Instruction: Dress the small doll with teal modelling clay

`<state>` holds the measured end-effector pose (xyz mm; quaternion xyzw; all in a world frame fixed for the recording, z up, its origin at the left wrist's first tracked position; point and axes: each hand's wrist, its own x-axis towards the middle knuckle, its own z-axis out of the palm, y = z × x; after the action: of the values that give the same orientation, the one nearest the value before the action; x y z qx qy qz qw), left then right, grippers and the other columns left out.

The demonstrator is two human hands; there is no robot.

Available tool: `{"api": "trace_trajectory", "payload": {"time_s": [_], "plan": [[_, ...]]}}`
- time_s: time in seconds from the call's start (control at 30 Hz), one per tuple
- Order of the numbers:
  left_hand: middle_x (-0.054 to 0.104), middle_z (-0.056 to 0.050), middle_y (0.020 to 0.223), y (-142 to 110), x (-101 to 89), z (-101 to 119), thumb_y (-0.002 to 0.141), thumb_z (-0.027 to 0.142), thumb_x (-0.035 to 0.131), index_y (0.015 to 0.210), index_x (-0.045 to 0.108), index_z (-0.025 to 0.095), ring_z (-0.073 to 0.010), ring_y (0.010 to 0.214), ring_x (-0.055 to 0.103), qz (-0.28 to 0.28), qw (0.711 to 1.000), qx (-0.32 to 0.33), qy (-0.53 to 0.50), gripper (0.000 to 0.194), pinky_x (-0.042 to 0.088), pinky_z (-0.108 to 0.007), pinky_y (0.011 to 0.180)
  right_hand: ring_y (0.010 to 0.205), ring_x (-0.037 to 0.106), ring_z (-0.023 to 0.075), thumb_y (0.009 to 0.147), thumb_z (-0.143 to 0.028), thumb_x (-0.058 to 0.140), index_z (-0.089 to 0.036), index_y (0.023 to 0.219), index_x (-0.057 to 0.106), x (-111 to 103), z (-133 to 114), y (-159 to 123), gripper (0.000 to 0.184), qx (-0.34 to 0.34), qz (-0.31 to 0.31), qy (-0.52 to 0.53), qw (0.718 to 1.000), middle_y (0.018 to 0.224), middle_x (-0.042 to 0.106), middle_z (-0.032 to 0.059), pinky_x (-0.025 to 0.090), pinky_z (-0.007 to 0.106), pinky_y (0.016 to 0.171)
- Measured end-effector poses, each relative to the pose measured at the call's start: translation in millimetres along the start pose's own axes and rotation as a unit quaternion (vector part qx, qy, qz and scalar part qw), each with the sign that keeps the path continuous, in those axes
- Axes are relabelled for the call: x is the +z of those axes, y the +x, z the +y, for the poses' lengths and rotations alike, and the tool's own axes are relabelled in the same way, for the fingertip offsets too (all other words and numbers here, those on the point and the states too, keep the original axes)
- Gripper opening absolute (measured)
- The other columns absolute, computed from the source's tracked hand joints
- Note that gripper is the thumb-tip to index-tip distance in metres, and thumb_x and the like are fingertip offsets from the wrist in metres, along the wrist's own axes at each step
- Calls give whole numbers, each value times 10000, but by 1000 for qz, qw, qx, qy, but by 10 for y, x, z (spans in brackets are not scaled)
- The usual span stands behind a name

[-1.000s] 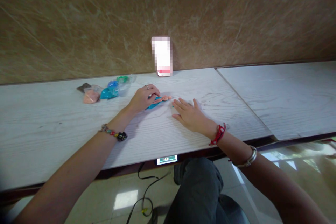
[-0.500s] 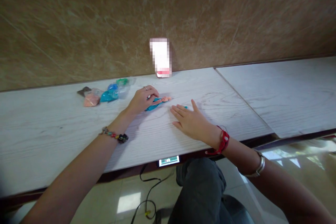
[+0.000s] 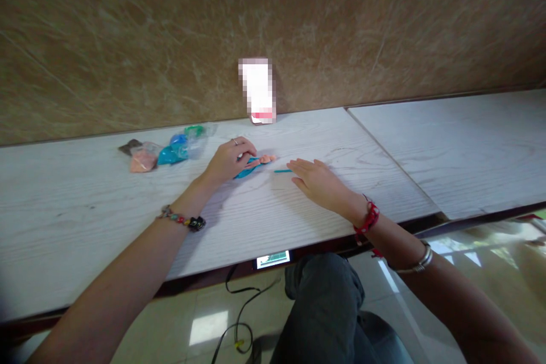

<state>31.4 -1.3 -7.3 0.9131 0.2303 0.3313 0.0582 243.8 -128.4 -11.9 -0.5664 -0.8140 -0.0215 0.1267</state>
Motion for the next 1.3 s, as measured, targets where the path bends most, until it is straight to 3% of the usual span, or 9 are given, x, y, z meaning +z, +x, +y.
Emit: {"api": "trace_trajectory", "payload": {"time_s": [0.23, 0.53, 0.7, 0.9, 1.1, 1.3], "plan": [[605, -55, 895, 0, 30, 111, 822, 89, 449, 901, 641, 146, -153, 881, 544, -48, 996, 81, 2, 215, 458, -284, 777, 1181, 482, 221, 897, -209, 361, -90, 1249, 474, 85, -53, 36, 387, 7, 16, -29, 999, 1283, 521, 136, 405, 418, 970], [603, -62, 868, 5, -12, 63, 831, 145, 479, 868, 654, 145, -167, 858, 539, -38, 998, 52, 12, 179, 457, -318, 784, 1215, 438, 242, 906, -229, 358, -100, 1227, 494, 92, -43, -35, 372, 13, 26, -73, 997, 1296, 506, 136, 376, 477, 970], [600, -57, 854, 4, -2, 39, 824, 149, 470, 833, 638, 150, -164, 849, 537, -24, 998, 53, 17, 168, 460, -316, 770, 1226, 424, 225, 908, -233, 360, -121, 1243, 480, 93, -100, 12, 373, 8, 52, -53, 997, 1315, 492, 117, 349, 465, 993], [595, -51, 854, -1, 12, -14, 788, 79, 413, 802, 623, 151, -151, 835, 543, -8, 998, 46, 34, 223, 458, -288, 749, 1152, 479, 234, 898, -242, 387, -154, 1179, 535, 139, -203, 198, 330, -38, 36, -36, 998, 1236, 549, 116, 363, 462, 960], [594, -43, 842, -1, 15, -27, 764, 73, 416, 781, 621, 155, -147, 812, 545, -10, 999, 26, 25, 222, 455, -281, 734, 1101, 511, 236, 893, -241, 391, -160, 1090, 591, 138, -233, 262, 292, -27, 10, 1, 1000, 1166, 585, 108, 338, 469, 970], [589, -42, 816, -4, 16, -42, 767, 77, 397, 767, 619, 153, -146, 805, 544, -11, 999, 35, 29, 235, 457, -280, 726, 1112, 510, 228, 883, -197, 367, -123, 1133, 546, 195, -207, 254, 316, -13, 16, 49, 999, 1200, 569, 111, 349, 428, 981]]}}
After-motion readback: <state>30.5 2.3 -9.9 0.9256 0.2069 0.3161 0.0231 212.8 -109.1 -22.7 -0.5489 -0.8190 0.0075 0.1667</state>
